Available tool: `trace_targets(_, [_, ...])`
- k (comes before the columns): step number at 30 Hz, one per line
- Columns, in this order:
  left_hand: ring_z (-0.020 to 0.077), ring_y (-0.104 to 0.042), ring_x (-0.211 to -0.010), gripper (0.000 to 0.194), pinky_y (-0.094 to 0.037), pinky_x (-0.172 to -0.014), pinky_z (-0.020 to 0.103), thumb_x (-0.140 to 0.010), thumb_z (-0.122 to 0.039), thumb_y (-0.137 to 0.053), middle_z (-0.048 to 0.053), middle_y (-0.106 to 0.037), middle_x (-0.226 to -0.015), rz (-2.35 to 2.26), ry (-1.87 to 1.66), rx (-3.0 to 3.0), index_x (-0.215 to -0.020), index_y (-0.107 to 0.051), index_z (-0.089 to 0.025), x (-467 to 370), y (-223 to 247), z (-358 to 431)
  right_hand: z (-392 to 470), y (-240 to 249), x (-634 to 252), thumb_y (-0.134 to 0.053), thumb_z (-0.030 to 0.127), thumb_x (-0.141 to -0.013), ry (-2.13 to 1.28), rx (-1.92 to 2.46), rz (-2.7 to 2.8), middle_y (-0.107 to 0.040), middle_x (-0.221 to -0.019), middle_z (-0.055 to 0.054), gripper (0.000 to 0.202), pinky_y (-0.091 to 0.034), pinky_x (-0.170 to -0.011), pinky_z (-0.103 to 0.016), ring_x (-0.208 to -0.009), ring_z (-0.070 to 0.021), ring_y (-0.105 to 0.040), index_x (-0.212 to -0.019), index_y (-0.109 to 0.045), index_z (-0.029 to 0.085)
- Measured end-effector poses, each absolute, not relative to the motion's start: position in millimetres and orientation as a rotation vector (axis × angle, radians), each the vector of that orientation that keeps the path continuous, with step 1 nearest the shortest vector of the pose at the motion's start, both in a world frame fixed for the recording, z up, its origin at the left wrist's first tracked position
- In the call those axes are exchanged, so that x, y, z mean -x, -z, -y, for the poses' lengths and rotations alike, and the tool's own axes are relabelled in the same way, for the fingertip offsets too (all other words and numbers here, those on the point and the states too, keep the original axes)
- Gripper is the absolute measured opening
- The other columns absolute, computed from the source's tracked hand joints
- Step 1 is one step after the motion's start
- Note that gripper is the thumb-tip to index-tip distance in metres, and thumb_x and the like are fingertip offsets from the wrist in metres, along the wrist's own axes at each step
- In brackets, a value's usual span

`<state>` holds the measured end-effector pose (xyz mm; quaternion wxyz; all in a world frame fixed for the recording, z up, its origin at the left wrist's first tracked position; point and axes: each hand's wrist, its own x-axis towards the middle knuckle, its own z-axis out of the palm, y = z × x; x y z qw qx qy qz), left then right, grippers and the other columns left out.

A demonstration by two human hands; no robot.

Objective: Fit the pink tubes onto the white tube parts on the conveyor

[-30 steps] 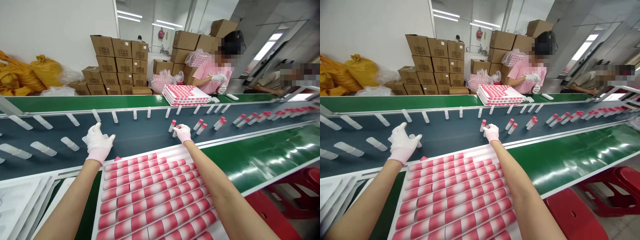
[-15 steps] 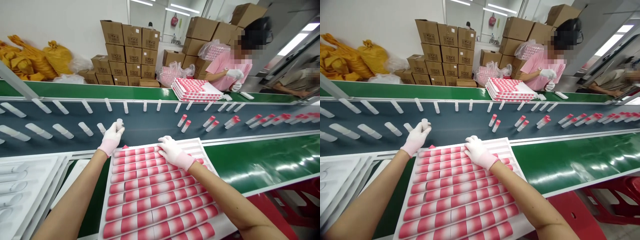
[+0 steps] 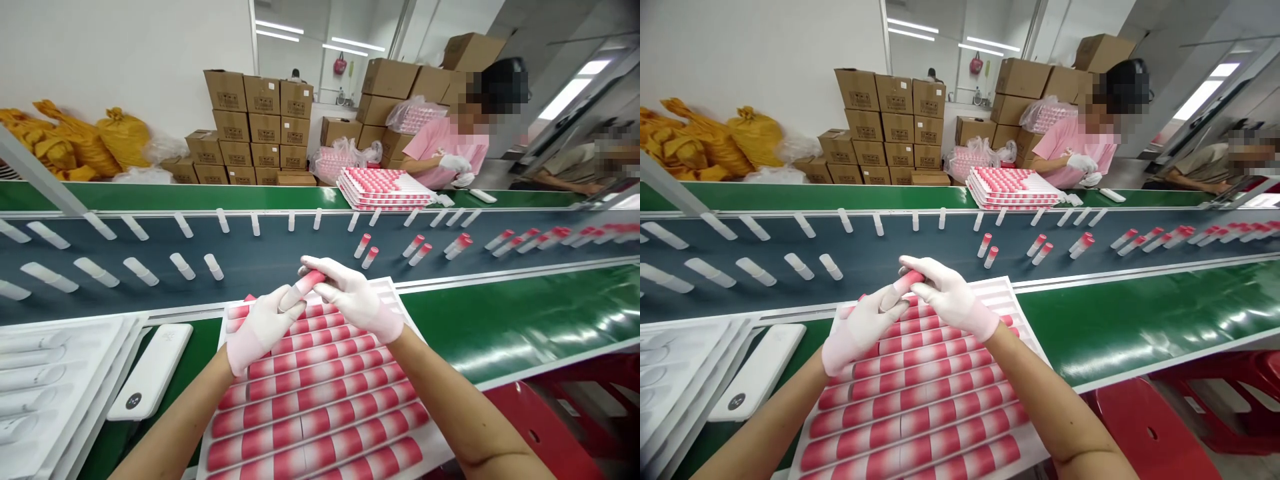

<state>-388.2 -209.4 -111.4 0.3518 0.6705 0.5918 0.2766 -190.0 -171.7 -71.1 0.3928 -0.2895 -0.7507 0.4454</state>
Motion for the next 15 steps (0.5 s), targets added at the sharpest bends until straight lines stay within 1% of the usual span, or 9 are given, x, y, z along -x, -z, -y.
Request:
trace_targets(2, [0.0186,-0.058,-0.072,0.030,-0.041,-0.064,0.030,-0.098,-0.048,-0.044,-0.001,-0.057,-0.075,-1.582,-0.764,-1.713,-0.084,-0.051,-0.023,380,109,212,176,70,191,-0.054,0.021,-0.096,-1.071,0.742,1.921,-0.064,-0.119,-0.007,0.044,-0.057,-0.083,-0.034,-0.098,-0.0173,-0.063,-0.140,-0.059,0.024])
trace_targets(4, [0.0184,-0.055,-0.066,0.029,-0.040,-0.062,0.031,-0.098,-0.048,-0.044,-0.001,-0.055,-0.071,-1.617,-0.818,-1.700,-0.084,-0.047,-0.024,375,111,215,180,73,194,-0.056,0.020,-0.093,-0.983,0.800,1.899,-0.062,-0.105,-0.005,0.044,-0.056,-0.080,-0.034,-0.091,-0.0167,-0.061,-0.137,-0.062,0.024])
trace_targets(6, [0.0182,-0.054,-0.066,0.027,-0.040,-0.062,0.031,-0.099,-0.048,-0.042,-0.001,-0.055,-0.073,-1.565,-0.862,-1.722,-0.088,-0.046,-0.024,371,114,218,184,78,198,-0.058,0.020,-0.091,-0.921,0.865,1.839,-0.058,-0.094,-0.002,0.043,-0.055,-0.076,-0.032,-0.085,-0.0159,-0.059,-0.133,-0.065,0.026])
trace_targets(9, [0.0183,-0.054,-0.071,0.028,-0.044,-0.065,0.032,-0.102,-0.047,-0.037,0.000,-0.057,-0.081,-1.431,-0.947,-1.774,-0.093,-0.048,-0.023,369,121,220,189,83,207,-0.061,0.019,-0.088,-0.930,0.913,1.746,-0.056,-0.090,-0.001,0.041,-0.055,-0.072,-0.030,-0.081,-0.0155,-0.059,-0.127,-0.068,0.027])
trace_targets(12, [0.0185,-0.056,-0.073,0.030,-0.047,-0.068,0.033,-0.102,-0.046,-0.038,0.002,-0.059,-0.081,-1.359,-1.023,-1.776,-0.088,-0.049,-0.022,366,131,217,194,83,217,-0.068,0.019,-0.082,-0.910,0.941,1.724,-0.057,-0.088,0.000,0.031,-0.054,-0.069,-0.029,-0.075,-0.0146,-0.058,-0.112,-0.073,0.025])
trace_targets(15, [0.0184,-0.059,-0.078,0.028,-0.049,-0.071,0.032,-0.102,-0.043,-0.039,0.004,-0.062,-0.086,-1.333,-1.106,-1.745,-0.090,-0.052,-0.021,361,137,213,198,80,225,-0.076,0.020,-0.077,-0.812,0.989,1.706,-0.057,-0.081,0.001,0.019,-0.053,-0.067,-0.028,-0.068,-0.0133,-0.055,-0.095,-0.074,0.022])
